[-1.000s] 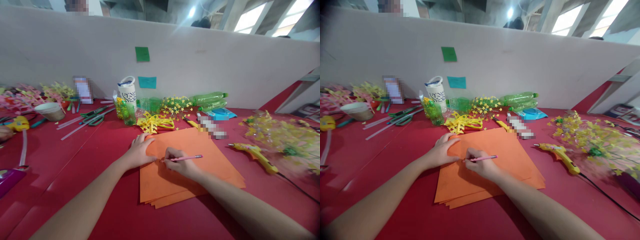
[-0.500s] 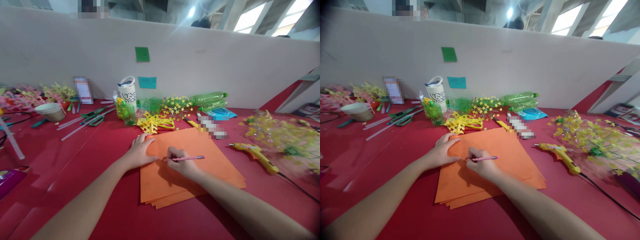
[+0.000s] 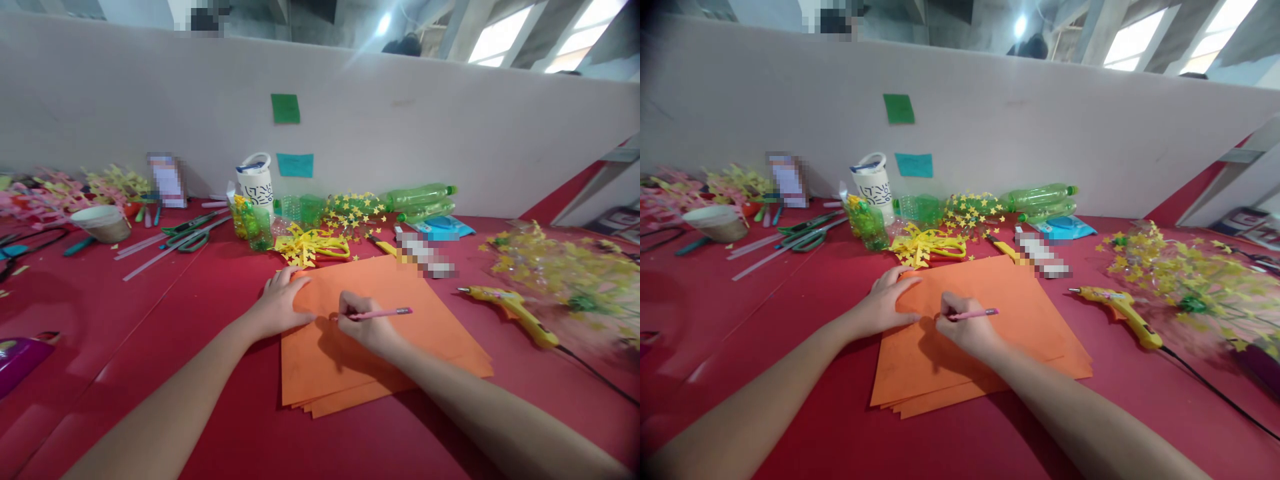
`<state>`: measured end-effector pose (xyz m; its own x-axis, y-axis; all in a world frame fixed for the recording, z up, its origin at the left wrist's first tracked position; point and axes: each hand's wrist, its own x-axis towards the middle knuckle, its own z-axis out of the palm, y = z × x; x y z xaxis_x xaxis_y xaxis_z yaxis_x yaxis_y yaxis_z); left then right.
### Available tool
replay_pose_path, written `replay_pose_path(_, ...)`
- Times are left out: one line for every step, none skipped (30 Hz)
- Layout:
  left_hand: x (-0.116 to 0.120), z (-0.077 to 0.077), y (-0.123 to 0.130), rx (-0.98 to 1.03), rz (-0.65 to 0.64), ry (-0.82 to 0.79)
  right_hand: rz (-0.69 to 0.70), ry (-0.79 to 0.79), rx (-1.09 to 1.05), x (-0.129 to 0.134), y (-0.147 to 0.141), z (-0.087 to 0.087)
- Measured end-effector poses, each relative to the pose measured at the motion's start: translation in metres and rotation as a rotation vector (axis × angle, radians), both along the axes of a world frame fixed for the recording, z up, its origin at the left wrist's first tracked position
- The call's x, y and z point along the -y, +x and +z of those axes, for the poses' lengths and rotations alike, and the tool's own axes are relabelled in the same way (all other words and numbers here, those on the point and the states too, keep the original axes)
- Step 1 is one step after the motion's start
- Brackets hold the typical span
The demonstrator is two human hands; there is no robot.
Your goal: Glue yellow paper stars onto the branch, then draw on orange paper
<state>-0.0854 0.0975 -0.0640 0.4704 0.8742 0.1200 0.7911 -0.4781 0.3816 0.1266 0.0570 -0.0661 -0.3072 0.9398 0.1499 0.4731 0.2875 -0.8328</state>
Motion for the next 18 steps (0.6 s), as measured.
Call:
replay_pose_path(-0.0002, -0.0002, -0.0001, 0.002, 0.000, -0.001, 0.002, 0.003, 0.002, -0.0002, 0.0002, -0.0006)
replay_pose_path(-0.0003, -0.0003, -0.0002, 0.005, -0.001, -0.003, 0.002, 0.006, 0.004, -0.0002, 0.0005, -0.0012)
replay_pose_path(-0.0003, -0.0002, -0.0001, 0.008, -0.003, -0.005, 0.002, 0.010, 0.006, -0.0001, 0.0007, -0.0016)
replay_pose_path(-0.0002, 0.0001, 0.0000, 0.008, -0.003, -0.006, 0.007, 0.013, 0.007, 0.0002, 0.0009, -0.0020)
replay_pose_path(0.0000, 0.0005, 0.0002, 0.006, -0.003, -0.008, 0.015, 0.017, 0.008, 0.0006, 0.0010, -0.0022)
replay_pose_path(0.0002, 0.0010, 0.0005, 0.001, 0.000, -0.008, 0.026, 0.020, 0.009, 0.0012, 0.0011, -0.0023)
replay_pose_path(0.0004, 0.0014, 0.0007, -0.007, 0.001, -0.009, 0.041, 0.022, 0.009, 0.0019, 0.0011, -0.0023)
replay_pose_path(0.0007, 0.0019, 0.0010, -0.014, 0.003, -0.010, 0.052, 0.024, 0.008, 0.0026, 0.0011, -0.0022)
replay_pose_path(0.0009, 0.0023, 0.0012, -0.019, 0.004, -0.012, 0.059, 0.027, 0.009, 0.0034, 0.0009, -0.0019)
replay_pose_path(0.0010, 0.0027, 0.0014, -0.020, 0.005, -0.013, 0.065, 0.032, 0.010, 0.0042, 0.0007, -0.0015)
replay_pose_path(0.0011, 0.0030, 0.0015, -0.018, 0.005, -0.014, 0.071, 0.035, 0.008, 0.0049, 0.0004, -0.0009)
replay_pose_path(0.0012, 0.0032, 0.0015, -0.014, 0.004, -0.014, 0.081, 0.036, 0.005, 0.0056, 0.0002, -0.0002)
replay_pose_path(0.0012, 0.0033, 0.0014, -0.010, 0.001, -0.015, 0.095, 0.030, 0.001, 0.0063, 0.0000, 0.0006)
replay_pose_path(0.0012, 0.0034, 0.0013, -0.006, 0.000, -0.015, 0.113, 0.020, -0.002, 0.0070, -0.0002, 0.0014)
replay_pose_path(0.0012, 0.0035, 0.0012, -0.004, -0.002, -0.016, 0.131, 0.009, -0.005, 0.0076, -0.0002, 0.0022)
replay_pose_path(0.0012, 0.0035, 0.0011, -0.005, -0.002, -0.017, 0.143, -0.002, -0.006, 0.0082, -0.0003, 0.0030)
replay_pose_path(0.0012, 0.0036, 0.0010, -0.007, 0.000, -0.018, 0.149, -0.008, -0.005, 0.0086, -0.0003, 0.0037)
replay_pose_path(0.0012, 0.0036, 0.0010, -0.009, 0.001, -0.018, 0.152, -0.008, -0.003, 0.0091, -0.0002, 0.0043)
